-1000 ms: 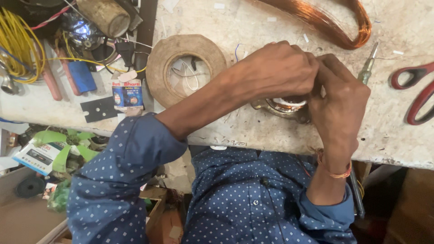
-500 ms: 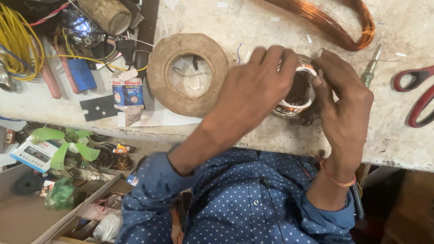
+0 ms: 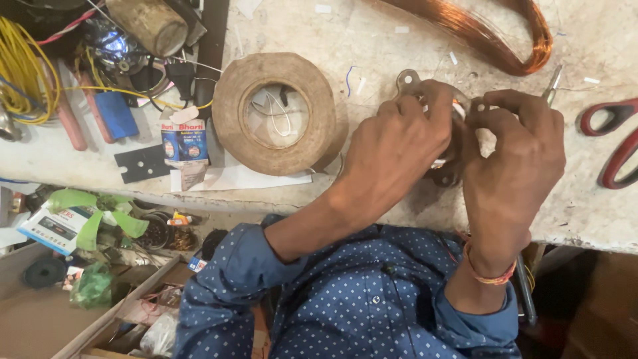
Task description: The person wraps white tape around a motor stator, then cuts a strip of white insulating material with scissors. They insert a copper wire bundle into the stator slots and secure it with the cut insulating pieces.
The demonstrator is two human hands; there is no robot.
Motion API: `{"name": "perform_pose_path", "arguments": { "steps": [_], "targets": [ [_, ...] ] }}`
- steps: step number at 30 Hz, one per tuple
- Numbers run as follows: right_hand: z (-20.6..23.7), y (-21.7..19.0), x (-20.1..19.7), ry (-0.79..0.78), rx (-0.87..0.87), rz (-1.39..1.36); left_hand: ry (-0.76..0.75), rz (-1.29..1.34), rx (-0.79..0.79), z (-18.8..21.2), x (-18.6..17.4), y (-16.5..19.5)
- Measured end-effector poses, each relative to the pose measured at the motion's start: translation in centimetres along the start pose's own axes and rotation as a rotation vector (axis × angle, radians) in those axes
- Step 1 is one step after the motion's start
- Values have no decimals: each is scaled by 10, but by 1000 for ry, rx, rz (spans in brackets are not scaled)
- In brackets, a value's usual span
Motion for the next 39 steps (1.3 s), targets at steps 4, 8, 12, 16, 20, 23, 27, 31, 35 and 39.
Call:
{"name": "perform_pose_path", "arguments": {
  "steps": [4,8,12,16,20,23,27,31,35,39],
  "targets": [
    [-4,4,4,-22,43,-53,-30,83,0,-3,0,-4],
    [-4,8,4,-11,97,-175,-147,299,41,4,1,-19],
    [-5,5,3,-3,85,-197,-294,567,20,7,4,-31],
    [-8,3,3,-6,67,-180,-185,396,12,3,-7,-23],
    [-4,7,4,-8,78,-163,-182,80,14,-6,4,-3],
    [-1,13,6,-21,64,-131,-91,-44,72,-5,6,6],
    [2,21,9,-35,86,-127,-41,-82,115,-8,10,5],
    [-4,17,8,-19,61,-119,-40,-15,153,-10,6,-7],
    [-15,15,13,18,54,-272,-309,8,245,-9,22,-9],
    [-17,31,32,-149,193,-303,-170,-144,404,-16,23,0]
  ]
}}
Point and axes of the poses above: each hand's wrist, its own z-axis away from the middle knuckle, its own x-axis out of the palm, y = z × x, the point moved 7 cm from there along -z, towards the middle knuckle, and after that the axes turned 15 degrees about -z, right-handed, at the moved point
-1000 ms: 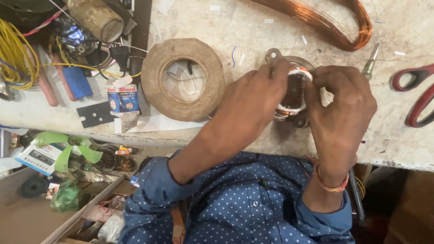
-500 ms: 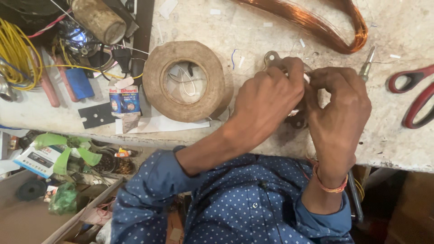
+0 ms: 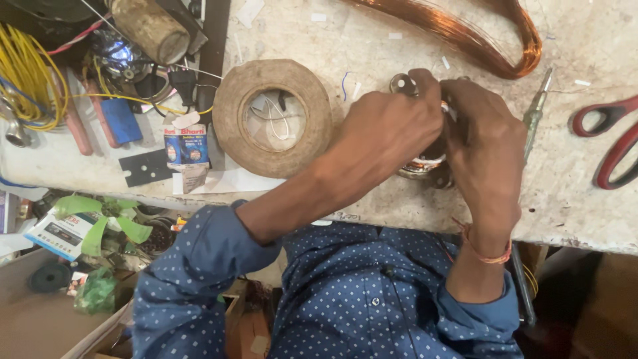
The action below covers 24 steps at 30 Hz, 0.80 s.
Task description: The person wraps white tape around a motor stator, then cuts a strip of white insulating material with scissors. They insert a copper wire bundle into the stator slots and secure it with the cut insulating pieces.
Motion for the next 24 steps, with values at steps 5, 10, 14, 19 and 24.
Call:
{"name": "perform_pose_path", "arguments": {
  "steps": [5,10,14,19,24],
  "targets": [
    [4,-17,0,-32,-424,143,93,-88,49,-6,4,9],
    [5,-21,1,24,-524,178,44,-53,-14,-9,8,13],
    [6,-12,-2,6,-414,67,-19,-67,78,-3,11,8],
    [4,-2,-2,-47,-330,151,-109,125,4,-11,13,5],
    [5,-4,0,-81,-365,325,54,-24,58,-19,2,16]
  ]
}}
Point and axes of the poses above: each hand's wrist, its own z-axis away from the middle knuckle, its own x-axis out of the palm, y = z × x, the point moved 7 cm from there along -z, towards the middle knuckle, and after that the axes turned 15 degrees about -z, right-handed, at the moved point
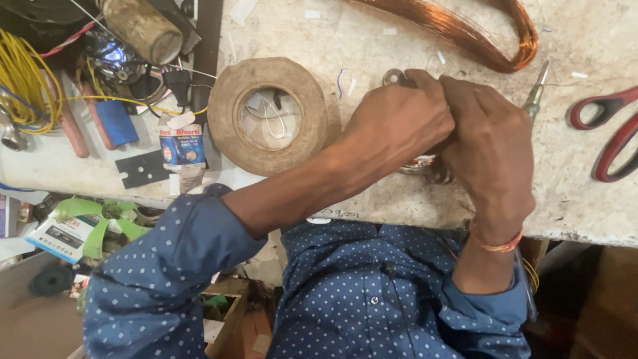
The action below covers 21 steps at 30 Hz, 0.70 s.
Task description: The person wraps white tape around a motor stator, then cuts a strip of white insulating material with scissors. They insert a copper wire bundle into the stator slots and secure it with the cut insulating pieces.
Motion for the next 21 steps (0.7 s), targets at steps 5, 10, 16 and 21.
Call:
{"name": "perform_pose_path", "arguments": {
  "steps": [5,10,16,21],
  "targets": [
    [-1,9,6,-120,-5,95,-26,23,11,-2,4,1],
    [2,14,7,-41,-74,91,-6,-3,39,-4,7,4],
    [6,26,11,-26,-45,62,-4,-15,13,-2,11,8],
    [8,27,11,-10,-31,4,-9,83,-5,-1,13,9]
  ]
}}
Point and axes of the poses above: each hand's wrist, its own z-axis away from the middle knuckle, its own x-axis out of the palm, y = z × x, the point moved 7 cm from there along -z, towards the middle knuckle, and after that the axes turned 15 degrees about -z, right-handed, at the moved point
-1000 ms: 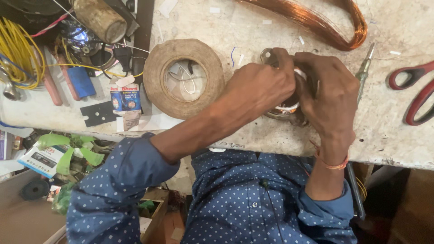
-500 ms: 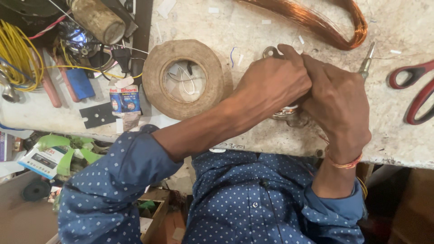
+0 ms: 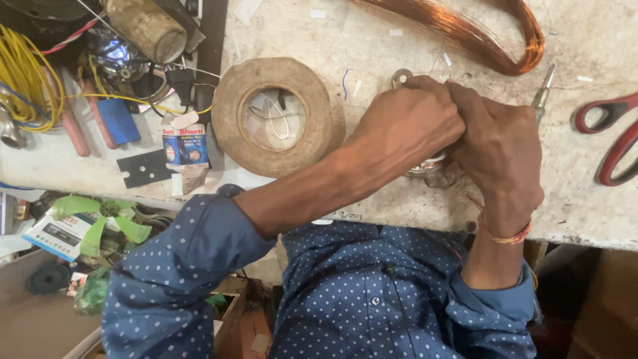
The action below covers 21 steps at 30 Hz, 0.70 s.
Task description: The person wraps white tape around a motor stator, then cuts a strip of white insulating material with scissors. They insert a copper wire bundle into the stator slots and secure it with the cut insulating pieces.
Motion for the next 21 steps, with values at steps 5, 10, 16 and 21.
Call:
{"name": "perform_pose_path", "arguments": {
  "steps": [5,10,16,21],
  "targets": [
    [-4,-11,-5,3,-12,4,52,22,-52,2,-4,-9],
    [-9,-31,-21,109,-11,-179,48,158,-198,27,-11,-35],
    [-5,-46,-37,248,132,-269,69,396,-367,61,-38,-44],
    [8,-43,-43,323,284,-334,33,407,-376,70,-48,-39]
  ]
}}
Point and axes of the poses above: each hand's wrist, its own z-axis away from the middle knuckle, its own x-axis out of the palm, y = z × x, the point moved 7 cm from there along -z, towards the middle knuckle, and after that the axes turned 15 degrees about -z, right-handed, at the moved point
